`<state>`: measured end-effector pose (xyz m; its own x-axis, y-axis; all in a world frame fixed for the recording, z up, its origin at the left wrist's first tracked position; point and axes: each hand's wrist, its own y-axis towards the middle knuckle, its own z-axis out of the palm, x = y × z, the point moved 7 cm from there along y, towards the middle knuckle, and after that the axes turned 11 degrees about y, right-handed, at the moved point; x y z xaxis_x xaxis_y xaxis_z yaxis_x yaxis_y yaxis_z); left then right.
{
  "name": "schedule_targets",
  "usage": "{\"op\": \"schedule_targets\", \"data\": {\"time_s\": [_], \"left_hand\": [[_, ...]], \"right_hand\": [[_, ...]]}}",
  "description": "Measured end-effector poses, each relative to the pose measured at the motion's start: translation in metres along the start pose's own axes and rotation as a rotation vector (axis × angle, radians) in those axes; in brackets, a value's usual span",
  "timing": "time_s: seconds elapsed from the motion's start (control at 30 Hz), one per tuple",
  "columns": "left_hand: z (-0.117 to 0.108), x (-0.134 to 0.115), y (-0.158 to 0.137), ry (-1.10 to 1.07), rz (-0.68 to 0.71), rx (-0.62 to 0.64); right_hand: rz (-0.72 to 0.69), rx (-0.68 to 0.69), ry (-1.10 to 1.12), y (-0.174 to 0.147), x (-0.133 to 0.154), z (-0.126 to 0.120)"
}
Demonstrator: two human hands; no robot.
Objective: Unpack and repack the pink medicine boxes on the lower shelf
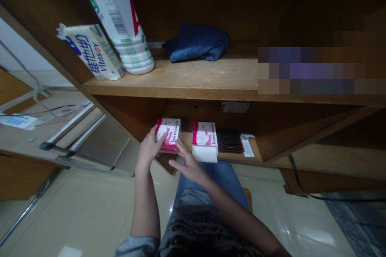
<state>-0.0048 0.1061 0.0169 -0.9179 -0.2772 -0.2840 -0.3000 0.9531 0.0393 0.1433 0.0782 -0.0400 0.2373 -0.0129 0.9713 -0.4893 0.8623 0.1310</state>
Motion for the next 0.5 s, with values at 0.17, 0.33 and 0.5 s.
{"op": "schedule_targets", "data": {"time_s": [0.17, 0.33, 0.5], "left_hand": [[-0.010, -0.019, -0.002, 0.082, 0.073, -0.078], [-0.008, -0.052, -0.004, 0.076, 0.144, -0.123], [0.007, -0.093, -0.010, 0.011, 0.225, -0.146]], "right_hand": [[-0.052, -0.062, 0.049, -0.011, 0.021, -0.012], [-0.102, -0.179, 0.070, -0.024, 0.042, -0.043], [-0.106, -0.346, 0.028, -0.036, 0.050, -0.085]]}}
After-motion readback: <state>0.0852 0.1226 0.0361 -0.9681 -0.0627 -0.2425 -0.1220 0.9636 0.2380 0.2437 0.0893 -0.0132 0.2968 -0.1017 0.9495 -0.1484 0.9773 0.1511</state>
